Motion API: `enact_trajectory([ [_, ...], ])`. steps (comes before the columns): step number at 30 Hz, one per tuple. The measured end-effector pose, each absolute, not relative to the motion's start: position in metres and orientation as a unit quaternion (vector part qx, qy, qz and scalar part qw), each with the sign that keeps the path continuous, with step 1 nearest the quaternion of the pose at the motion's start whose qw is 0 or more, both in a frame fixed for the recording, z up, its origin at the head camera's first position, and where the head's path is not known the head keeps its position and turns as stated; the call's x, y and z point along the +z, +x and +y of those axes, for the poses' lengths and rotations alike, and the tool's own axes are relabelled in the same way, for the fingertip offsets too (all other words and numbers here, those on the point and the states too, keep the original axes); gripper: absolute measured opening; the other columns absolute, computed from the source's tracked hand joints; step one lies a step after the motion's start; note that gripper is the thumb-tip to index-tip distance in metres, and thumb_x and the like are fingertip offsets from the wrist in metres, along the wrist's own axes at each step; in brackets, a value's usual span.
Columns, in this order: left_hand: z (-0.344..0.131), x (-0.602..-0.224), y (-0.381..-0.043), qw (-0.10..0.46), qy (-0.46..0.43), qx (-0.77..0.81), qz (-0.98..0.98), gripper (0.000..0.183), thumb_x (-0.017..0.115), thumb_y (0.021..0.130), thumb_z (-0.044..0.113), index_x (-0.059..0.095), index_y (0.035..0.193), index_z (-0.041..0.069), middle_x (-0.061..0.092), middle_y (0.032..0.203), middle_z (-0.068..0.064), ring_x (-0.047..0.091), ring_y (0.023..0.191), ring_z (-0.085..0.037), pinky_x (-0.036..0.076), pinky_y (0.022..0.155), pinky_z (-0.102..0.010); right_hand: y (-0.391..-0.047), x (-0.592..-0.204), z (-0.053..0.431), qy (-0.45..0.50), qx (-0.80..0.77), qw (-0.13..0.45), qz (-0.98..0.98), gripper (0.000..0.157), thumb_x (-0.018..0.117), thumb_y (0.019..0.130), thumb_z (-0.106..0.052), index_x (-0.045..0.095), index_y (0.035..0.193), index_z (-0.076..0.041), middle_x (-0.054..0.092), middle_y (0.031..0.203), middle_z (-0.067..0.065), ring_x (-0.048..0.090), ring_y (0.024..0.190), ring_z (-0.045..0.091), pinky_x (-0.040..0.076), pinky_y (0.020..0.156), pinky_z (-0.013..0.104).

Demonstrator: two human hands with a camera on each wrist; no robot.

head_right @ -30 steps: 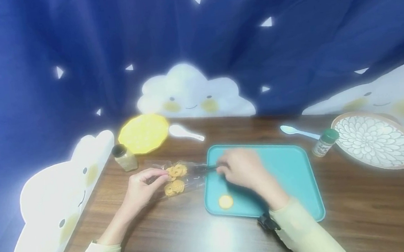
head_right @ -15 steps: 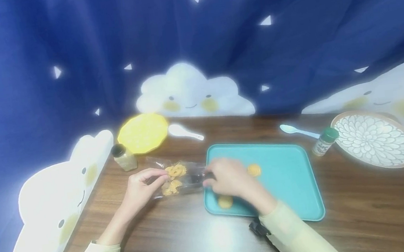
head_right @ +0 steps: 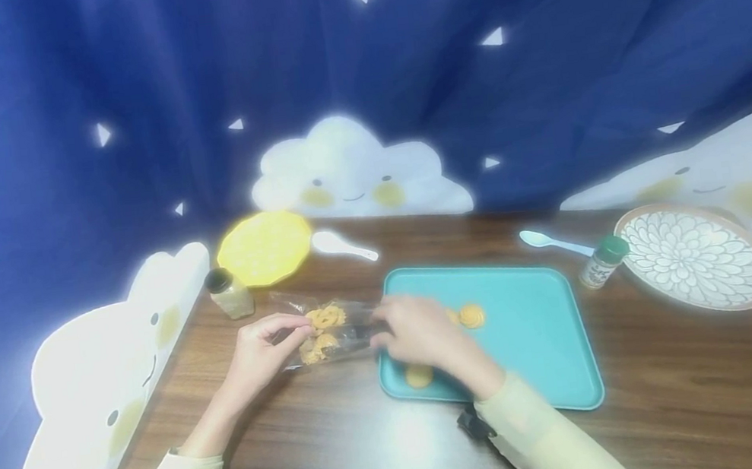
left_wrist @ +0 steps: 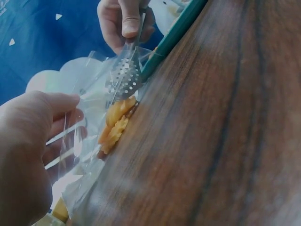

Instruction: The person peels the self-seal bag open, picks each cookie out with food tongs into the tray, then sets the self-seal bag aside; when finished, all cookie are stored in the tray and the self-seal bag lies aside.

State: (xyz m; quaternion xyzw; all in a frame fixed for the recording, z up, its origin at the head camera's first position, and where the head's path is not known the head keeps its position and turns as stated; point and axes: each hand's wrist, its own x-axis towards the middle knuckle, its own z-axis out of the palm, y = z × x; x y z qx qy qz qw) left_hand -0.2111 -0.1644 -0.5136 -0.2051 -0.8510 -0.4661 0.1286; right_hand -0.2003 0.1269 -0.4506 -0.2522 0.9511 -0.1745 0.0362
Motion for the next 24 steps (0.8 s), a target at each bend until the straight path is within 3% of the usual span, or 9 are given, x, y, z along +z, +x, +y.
enact_trajectory([
  [15, -0.1648, -0.5133, -0.2112, 0.123, -0.207, -0.469, -0.85, 0.011, 0.078, 0.09, 0.029, 0.08, 0.097, 0.021, 0.078, 0.099, 0.014, 0.073, 0.095, -0.001, 0.057, 0.085, -0.015, -0.2028, -0.4532, 0.124, -0.259, -0.187, 0.046, 0.946, 0.033, 0.074, 0.09, -0.044, 0.071, 0.118, -0.026, 0.068, 0.116, -0.009, 0.067, 0.097, 0.015, 0.052, 0.069, 0.033],
  [24, -0.166, -0.5128, -0.211, 0.119, -0.207, -0.472, -0.848, 0.011, 0.078, 0.09, 0.029, 0.08, 0.097, 0.021, 0.078, 0.099, 0.014, 0.073, 0.095, -0.002, 0.057, 0.085, -0.017, -0.2005, -0.454, 0.1259, -0.299, -0.165, -0.022, 0.94, 0.026, 0.075, 0.091, -0.036, 0.074, 0.113, -0.024, 0.071, 0.109, -0.008, 0.068, 0.085, 0.011, 0.055, 0.067, 0.033],
])
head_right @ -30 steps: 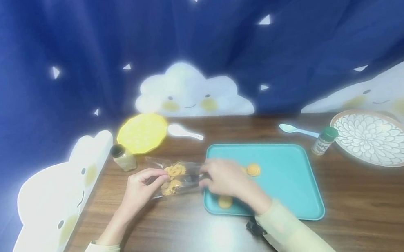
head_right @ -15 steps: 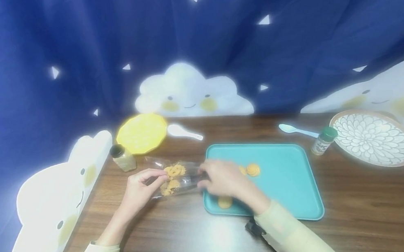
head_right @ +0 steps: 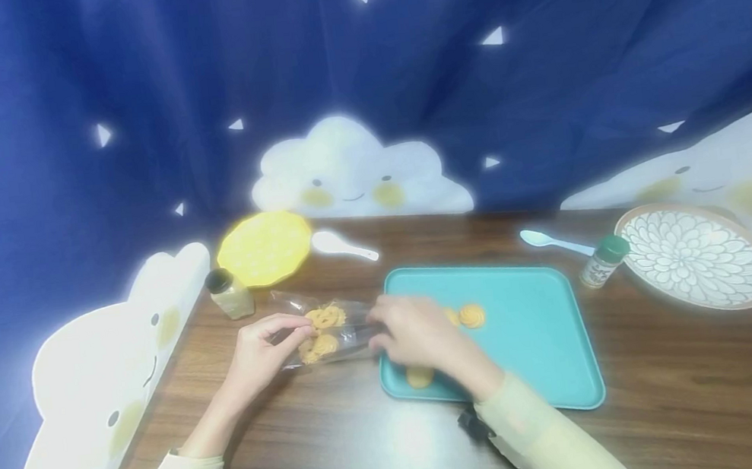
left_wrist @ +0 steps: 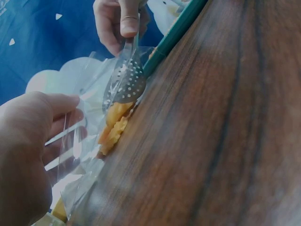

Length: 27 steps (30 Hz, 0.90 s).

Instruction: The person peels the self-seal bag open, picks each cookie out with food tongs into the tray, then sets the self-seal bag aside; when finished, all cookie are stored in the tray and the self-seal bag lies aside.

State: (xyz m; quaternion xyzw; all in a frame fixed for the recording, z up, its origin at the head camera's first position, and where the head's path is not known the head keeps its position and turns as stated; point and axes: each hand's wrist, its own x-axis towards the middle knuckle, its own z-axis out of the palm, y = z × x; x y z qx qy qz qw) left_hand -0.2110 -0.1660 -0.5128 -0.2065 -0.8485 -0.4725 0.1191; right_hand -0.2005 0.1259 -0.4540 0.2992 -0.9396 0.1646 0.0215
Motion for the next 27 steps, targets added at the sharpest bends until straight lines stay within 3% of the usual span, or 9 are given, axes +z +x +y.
enact_trajectory([
  [7, -0.166, -0.513, -0.21, 0.12, -0.203, -0.47, -0.851, 0.014, 0.077, 0.091, 0.031, 0.08, 0.098, 0.019, 0.078, 0.1, 0.014, 0.073, 0.096, -0.001, 0.057, 0.086, -0.016, -0.2, -0.445, 0.137, 0.311, 0.167, 0.041, -0.935, 0.028, 0.075, 0.091, -0.033, 0.075, 0.113, -0.017, 0.074, 0.103, -0.001, 0.067, 0.077, 0.014, 0.054, 0.063, 0.032],
  [15, -0.166, -0.511, -0.21, 0.118, -0.201, -0.479, -0.846, 0.015, 0.077, 0.091, 0.031, 0.08, 0.098, 0.018, 0.079, 0.1, 0.013, 0.073, 0.096, -0.002, 0.057, 0.086, -0.015, -0.205, -0.425, 0.17, 0.297, 0.176, 0.059, -0.937, 0.027, 0.077, 0.089, -0.032, 0.076, 0.111, -0.017, 0.076, 0.106, -0.001, 0.073, 0.086, 0.019, 0.06, 0.073, 0.041],
  [18, -0.165, -0.511, -0.211, 0.118, -0.202, -0.482, -0.844, 0.015, 0.077, 0.091, 0.031, 0.08, 0.097, 0.018, 0.079, 0.1, 0.012, 0.073, 0.096, -0.002, 0.057, 0.085, -0.016, -0.209, -0.417, 0.188, 0.266, 0.174, 0.067, -0.946, 0.027, 0.078, 0.088, -0.034, 0.077, 0.111, -0.02, 0.077, 0.106, -0.004, 0.07, 0.078, 0.014, 0.056, 0.066, 0.037],
  [21, -0.165, -0.511, -0.211, 0.114, -0.201, -0.486, -0.843, 0.015, 0.077, 0.091, 0.032, 0.08, 0.098, 0.019, 0.079, 0.1, 0.012, 0.073, 0.096, -0.002, 0.058, 0.085, -0.017, -0.212, -0.408, 0.205, 0.22, 0.175, 0.07, -0.957, 0.028, 0.079, 0.087, -0.036, 0.077, 0.111, -0.023, 0.077, 0.104, -0.004, 0.059, 0.064, 0.009, 0.044, 0.052, 0.03],
  [23, -0.165, -0.511, -0.212, 0.113, -0.202, -0.486, -0.843, 0.016, 0.077, 0.091, 0.032, 0.08, 0.098, 0.019, 0.078, 0.1, 0.012, 0.073, 0.096, -0.003, 0.058, 0.085, -0.017, -0.214, -0.406, 0.214, 0.192, 0.169, 0.073, -0.964, 0.028, 0.079, 0.087, -0.036, 0.076, 0.112, -0.023, 0.077, 0.104, -0.002, 0.054, 0.063, 0.009, 0.039, 0.051, 0.028],
  [27, -0.165, -0.513, -0.211, 0.117, -0.199, -0.485, -0.843, 0.015, 0.077, 0.091, 0.032, 0.08, 0.098, 0.019, 0.079, 0.099, 0.012, 0.073, 0.096, -0.003, 0.057, 0.085, -0.016, -0.221, -0.41, 0.228, 0.156, 0.148, 0.075, -0.974, 0.03, 0.078, 0.087, -0.036, 0.076, 0.113, -0.021, 0.077, 0.109, 0.002, 0.062, 0.069, 0.016, 0.046, 0.055, 0.034],
])
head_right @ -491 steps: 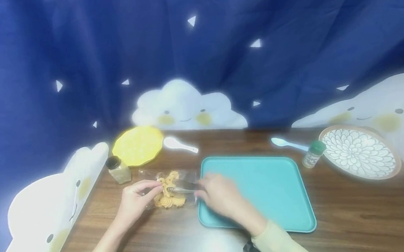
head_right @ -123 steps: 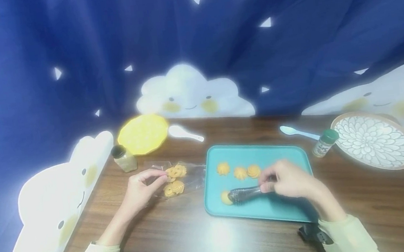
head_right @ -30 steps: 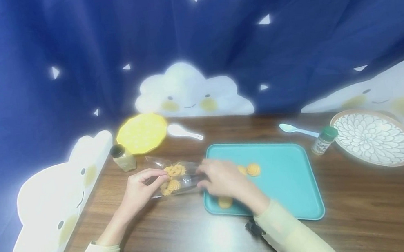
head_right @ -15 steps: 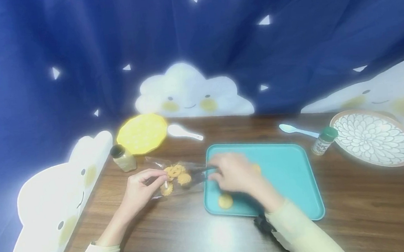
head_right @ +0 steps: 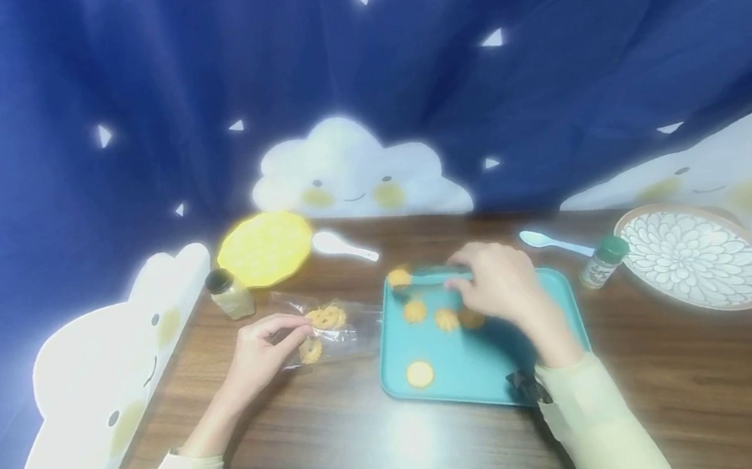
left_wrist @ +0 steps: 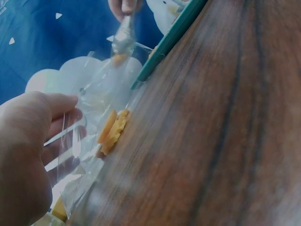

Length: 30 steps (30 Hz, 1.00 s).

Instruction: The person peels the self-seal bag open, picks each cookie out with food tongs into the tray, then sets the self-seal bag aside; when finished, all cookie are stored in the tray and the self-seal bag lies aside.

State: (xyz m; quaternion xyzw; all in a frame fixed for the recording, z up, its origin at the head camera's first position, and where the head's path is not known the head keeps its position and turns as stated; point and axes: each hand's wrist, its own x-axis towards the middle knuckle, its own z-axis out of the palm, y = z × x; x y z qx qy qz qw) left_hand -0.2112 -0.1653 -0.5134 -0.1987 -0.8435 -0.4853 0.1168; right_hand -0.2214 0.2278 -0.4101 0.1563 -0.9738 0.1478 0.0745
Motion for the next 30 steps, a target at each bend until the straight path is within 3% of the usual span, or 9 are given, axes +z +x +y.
enact_trajectory([
  [6, -0.166, -0.515, -0.21, 0.113, -0.196, -0.487, -0.843, 0.017, 0.076, 0.091, 0.034, 0.08, 0.098, 0.019, 0.078, 0.099, 0.013, 0.073, 0.096, -0.004, 0.056, 0.085, -0.015, -0.229, -0.42, 0.236, 0.141, 0.132, 0.043, -0.98, 0.032, 0.075, 0.09, -0.036, 0.075, 0.117, -0.018, 0.075, 0.118, 0.006, 0.072, 0.089, 0.031, 0.054, 0.068, 0.049],
  [13, -0.166, -0.512, -0.21, 0.111, -0.197, -0.483, -0.846, 0.016, 0.076, 0.091, 0.032, 0.08, 0.099, 0.018, 0.078, 0.099, 0.014, 0.073, 0.096, -0.002, 0.057, 0.085, -0.017, -0.233, -0.427, 0.242, 0.131, 0.121, 0.014, -0.984, 0.036, 0.076, 0.089, -0.037, 0.074, 0.119, -0.018, 0.074, 0.12, 0.009, 0.07, 0.085, 0.03, 0.048, 0.054, 0.036],
  [20, -0.165, -0.511, -0.209, 0.104, -0.191, -0.489, -0.845, 0.016, 0.077, 0.091, 0.03, 0.08, 0.099, 0.017, 0.078, 0.1, 0.013, 0.072, 0.096, -0.002, 0.057, 0.084, -0.016, -0.23, -0.421, 0.243, 0.119, 0.124, -0.012, -0.985, 0.038, 0.077, 0.089, -0.039, 0.073, 0.121, -0.018, 0.072, 0.125, 0.011, 0.07, 0.09, 0.031, 0.047, 0.055, 0.035],
  [27, -0.166, -0.512, -0.21, 0.106, -0.193, -0.488, -0.845, 0.016, 0.077, 0.091, 0.03, 0.08, 0.099, 0.017, 0.078, 0.099, 0.013, 0.073, 0.096, -0.002, 0.057, 0.084, -0.015, -0.221, -0.405, 0.238, 0.124, 0.109, 0.026, -0.986, 0.034, 0.077, 0.088, -0.04, 0.073, 0.116, -0.021, 0.074, 0.117, 0.005, 0.069, 0.083, 0.023, 0.049, 0.057, 0.039],
  [30, -0.166, -0.511, -0.21, 0.107, -0.196, -0.487, -0.844, 0.015, 0.077, 0.091, 0.029, 0.08, 0.099, 0.017, 0.078, 0.099, 0.012, 0.073, 0.095, -0.003, 0.057, 0.083, -0.016, -0.216, -0.4, 0.232, 0.144, 0.128, 0.043, -0.98, 0.03, 0.077, 0.088, -0.04, 0.074, 0.113, -0.024, 0.075, 0.112, -0.001, 0.064, 0.073, 0.015, 0.046, 0.056, 0.035],
])
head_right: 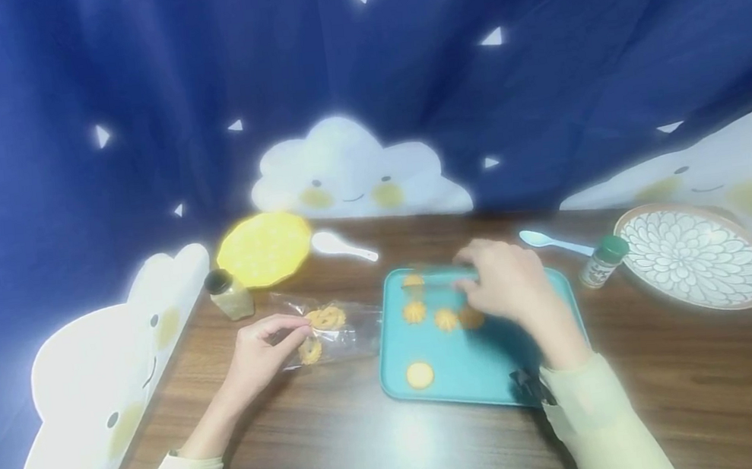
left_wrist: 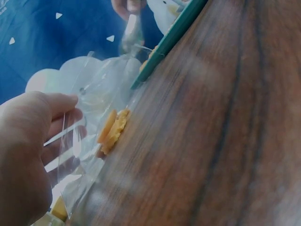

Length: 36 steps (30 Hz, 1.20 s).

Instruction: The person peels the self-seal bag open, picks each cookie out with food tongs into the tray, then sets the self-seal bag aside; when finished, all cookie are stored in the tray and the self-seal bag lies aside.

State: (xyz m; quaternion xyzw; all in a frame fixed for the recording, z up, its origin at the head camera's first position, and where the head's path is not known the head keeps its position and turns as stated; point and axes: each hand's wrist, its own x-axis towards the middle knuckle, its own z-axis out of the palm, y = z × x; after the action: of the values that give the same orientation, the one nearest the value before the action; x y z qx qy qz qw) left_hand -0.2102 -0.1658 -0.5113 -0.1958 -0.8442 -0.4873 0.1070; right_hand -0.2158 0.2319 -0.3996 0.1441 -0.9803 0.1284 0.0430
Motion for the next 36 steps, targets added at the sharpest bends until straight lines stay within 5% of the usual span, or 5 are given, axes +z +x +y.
enact_trajectory([
  [5, -0.166, -0.51, -0.21, 0.105, -0.192, -0.487, -0.846, 0.014, 0.077, 0.091, 0.029, 0.08, 0.098, 0.018, 0.078, 0.098, 0.013, 0.073, 0.094, -0.003, 0.057, 0.082, -0.016, -0.209, -0.401, 0.21, 0.207, 0.162, 0.023, -0.965, 0.023, 0.078, 0.088, -0.039, 0.076, 0.108, -0.029, 0.074, 0.104, -0.009, 0.054, 0.061, 0.008, 0.04, 0.053, 0.028],
  [9, -0.166, -0.51, -0.209, 0.103, -0.189, -0.488, -0.846, 0.014, 0.077, 0.091, 0.03, 0.08, 0.099, 0.019, 0.078, 0.099, 0.013, 0.073, 0.095, -0.003, 0.057, 0.083, -0.016, -0.207, -0.412, 0.187, 0.251, 0.141, 0.027, -0.957, 0.022, 0.078, 0.088, -0.038, 0.077, 0.107, -0.027, 0.074, 0.104, -0.009, 0.066, 0.075, 0.011, 0.047, 0.056, 0.03],
  [16, -0.166, -0.51, -0.209, 0.101, -0.19, -0.492, -0.843, 0.015, 0.077, 0.091, 0.032, 0.08, 0.098, 0.019, 0.078, 0.099, 0.013, 0.073, 0.095, -0.003, 0.057, 0.084, -0.016, -0.2, -0.436, 0.15, 0.314, 0.088, 0.105, -0.939, 0.029, 0.079, 0.087, -0.039, 0.076, 0.109, -0.02, 0.069, 0.097, -0.006, 0.063, 0.068, 0.008, 0.042, 0.048, 0.025],
  [23, -0.167, -0.509, -0.209, 0.095, -0.189, -0.495, -0.843, 0.016, 0.076, 0.092, 0.032, 0.08, 0.098, 0.018, 0.078, 0.099, 0.013, 0.073, 0.096, -0.003, 0.06, 0.085, -0.025, -0.192, -0.452, 0.122, 0.334, 0.08, 0.197, -0.918, 0.034, 0.079, 0.088, -0.038, 0.074, 0.114, -0.016, 0.068, 0.097, -0.005, 0.068, 0.081, 0.012, 0.053, 0.05, 0.031],
  [36, -0.166, -0.511, -0.21, 0.105, -0.193, -0.488, -0.845, 0.015, 0.076, 0.091, 0.032, 0.08, 0.098, 0.019, 0.078, 0.098, 0.012, 0.072, 0.094, -0.001, 0.061, 0.083, -0.026, -0.191, -0.463, 0.112, 0.33, 0.101, 0.209, -0.915, 0.027, 0.079, 0.089, -0.027, 0.072, 0.112, -0.016, 0.066, 0.094, -0.006, 0.066, 0.081, 0.013, 0.054, 0.055, 0.031],
])
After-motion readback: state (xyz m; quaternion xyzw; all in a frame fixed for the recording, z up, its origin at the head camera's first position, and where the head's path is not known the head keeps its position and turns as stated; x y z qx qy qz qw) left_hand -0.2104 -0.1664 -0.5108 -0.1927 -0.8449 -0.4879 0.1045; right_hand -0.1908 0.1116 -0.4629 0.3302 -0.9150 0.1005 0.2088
